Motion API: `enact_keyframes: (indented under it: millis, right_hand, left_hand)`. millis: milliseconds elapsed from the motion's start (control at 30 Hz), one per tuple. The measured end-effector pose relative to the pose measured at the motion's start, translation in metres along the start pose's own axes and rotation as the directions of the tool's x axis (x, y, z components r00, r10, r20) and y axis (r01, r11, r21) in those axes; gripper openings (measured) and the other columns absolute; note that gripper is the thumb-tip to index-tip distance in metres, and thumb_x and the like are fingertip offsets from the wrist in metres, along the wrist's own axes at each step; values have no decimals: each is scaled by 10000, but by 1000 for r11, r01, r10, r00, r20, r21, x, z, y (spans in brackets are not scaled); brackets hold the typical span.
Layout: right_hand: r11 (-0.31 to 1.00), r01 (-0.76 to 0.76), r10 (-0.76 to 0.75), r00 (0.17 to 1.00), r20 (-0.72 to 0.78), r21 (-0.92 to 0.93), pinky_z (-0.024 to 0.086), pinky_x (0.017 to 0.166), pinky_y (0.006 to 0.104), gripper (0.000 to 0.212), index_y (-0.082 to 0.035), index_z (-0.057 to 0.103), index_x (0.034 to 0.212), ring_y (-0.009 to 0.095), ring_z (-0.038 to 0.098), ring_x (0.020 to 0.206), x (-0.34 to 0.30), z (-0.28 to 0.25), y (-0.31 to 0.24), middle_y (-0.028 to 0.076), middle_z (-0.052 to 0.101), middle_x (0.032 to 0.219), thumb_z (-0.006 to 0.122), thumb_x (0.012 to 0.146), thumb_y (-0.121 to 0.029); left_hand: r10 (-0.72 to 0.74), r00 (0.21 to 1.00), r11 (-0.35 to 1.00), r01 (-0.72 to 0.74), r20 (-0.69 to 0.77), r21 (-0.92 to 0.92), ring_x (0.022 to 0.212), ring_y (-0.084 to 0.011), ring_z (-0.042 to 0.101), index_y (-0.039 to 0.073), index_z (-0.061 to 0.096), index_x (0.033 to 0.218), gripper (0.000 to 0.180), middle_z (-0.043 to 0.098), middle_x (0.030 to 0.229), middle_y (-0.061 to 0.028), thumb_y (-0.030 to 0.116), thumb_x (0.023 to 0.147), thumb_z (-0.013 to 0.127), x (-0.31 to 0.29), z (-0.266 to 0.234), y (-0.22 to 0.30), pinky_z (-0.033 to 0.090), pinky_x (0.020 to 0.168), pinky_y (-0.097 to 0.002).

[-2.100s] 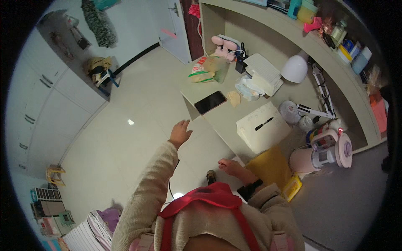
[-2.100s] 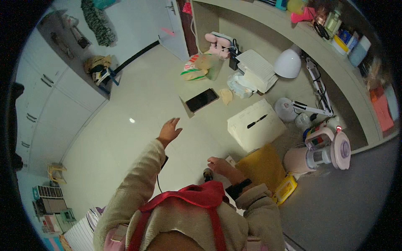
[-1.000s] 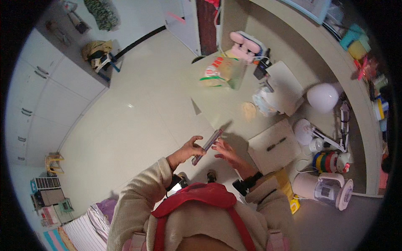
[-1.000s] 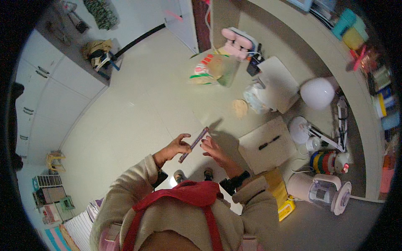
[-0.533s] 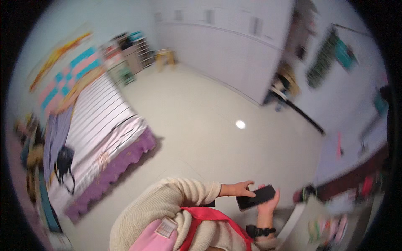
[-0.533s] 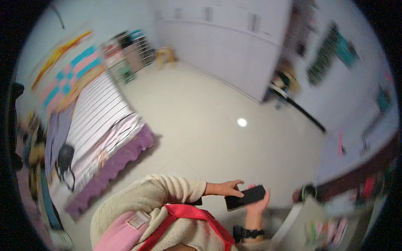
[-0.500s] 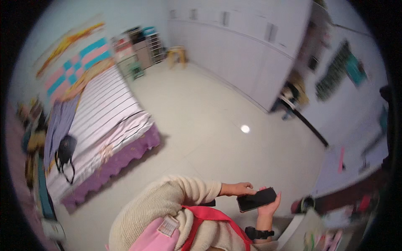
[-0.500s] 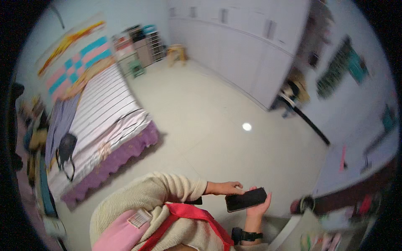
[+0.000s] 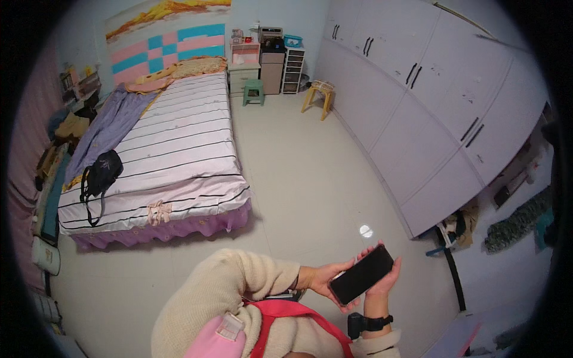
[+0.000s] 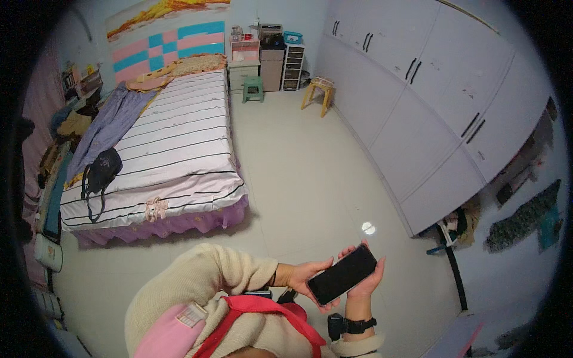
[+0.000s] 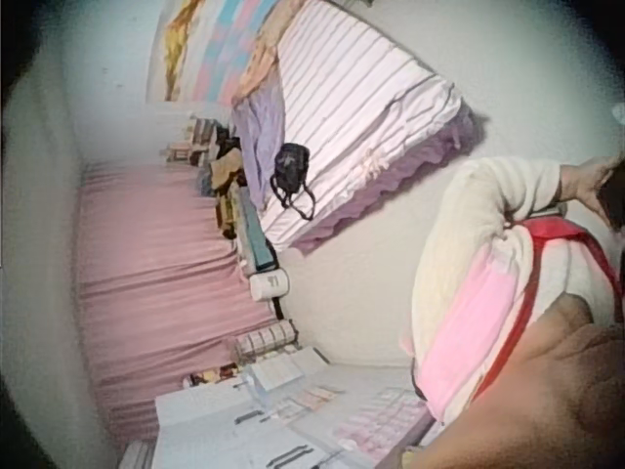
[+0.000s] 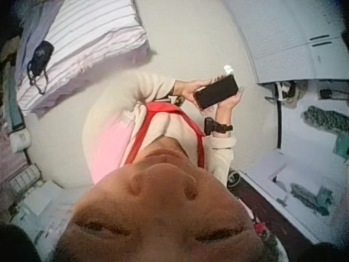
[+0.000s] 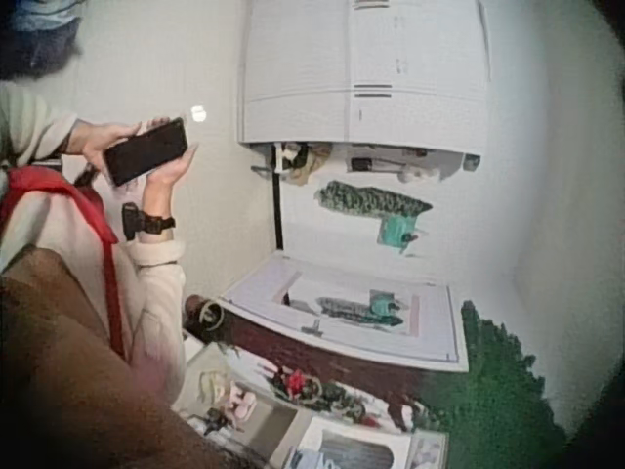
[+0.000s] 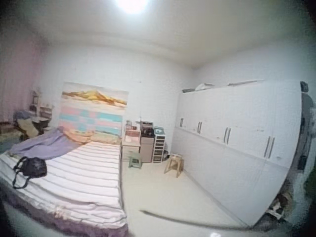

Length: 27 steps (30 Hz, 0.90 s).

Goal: The person tidies a bedroom by placing a pillow on the bed, then moves to a desk to organize papers. They pick up a plastic bag, place it aside, then sort through several sheets of paper, folding some and stacking them. The person also plugs in a phone charger and picks up a yellow cloth before leaving the room.

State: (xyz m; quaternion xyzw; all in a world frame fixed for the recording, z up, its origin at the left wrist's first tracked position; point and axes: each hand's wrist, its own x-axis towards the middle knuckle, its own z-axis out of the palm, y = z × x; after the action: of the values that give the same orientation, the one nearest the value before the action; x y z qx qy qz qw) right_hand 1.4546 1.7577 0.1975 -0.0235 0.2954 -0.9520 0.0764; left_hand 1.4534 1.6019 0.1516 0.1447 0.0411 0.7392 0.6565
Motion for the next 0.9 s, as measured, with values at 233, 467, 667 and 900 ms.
enact_keyframes:
  millis: [233, 467, 667, 900]
  right_hand:
    - [980, -194, 197, 976, 91, -48, 352, 943, 444, 608, -58, 351, 1274, 309, 409, 1153, 222, -25, 24, 193, 424, 1253, 366, 856, -500]
    - [806, -357, 460, 880, 120, -473, 436, 802, 347, 539, -61, 286, 1304, 250, 523, 1027, 429, -95, 48, 186, 486, 1177, 442, 882, -359]
    - [-299, -117, 493, 831, -258, -947, 461, 619, 365, 230, -51, 523, 955, 238, 575, 725, 555, -283, 81, 129, 581, 897, 528, 835, -247]
    - [-35, -957, 68, 284, -956, -287, 382, 386, 367, 156, 33, 528, 782, 213, 514, 471, 550, -320, 47, 124, 540, 620, 540, 835, -113]
  left_hand:
    - [312, 921, 949, -288, -233, 128, 956, -366, 551, 30, 418, 1206, 654, 523, 1102, -247, 563, 827, 406, -67, -71, 176, 421, 834, -504]
    - [716, 87, 695, -188, -693, 694, 710, -210, 593, -4, 545, 963, 438, 606, 819, -128, 413, 840, 485, -282, -54, 237, 474, 660, -327]
    - [551, -496, 552, -386, -671, 739, 616, -238, 603, 6, 561, 846, 454, 603, 707, -132, 457, 820, 511, -383, -95, 227, 495, 560, -355]
    - [604, -398, 485, -503, -690, 715, 654, -278, 603, -24, 522, 929, 490, 597, 748, -149, 455, 844, 466, -457, -151, 380, 502, 616, -394]
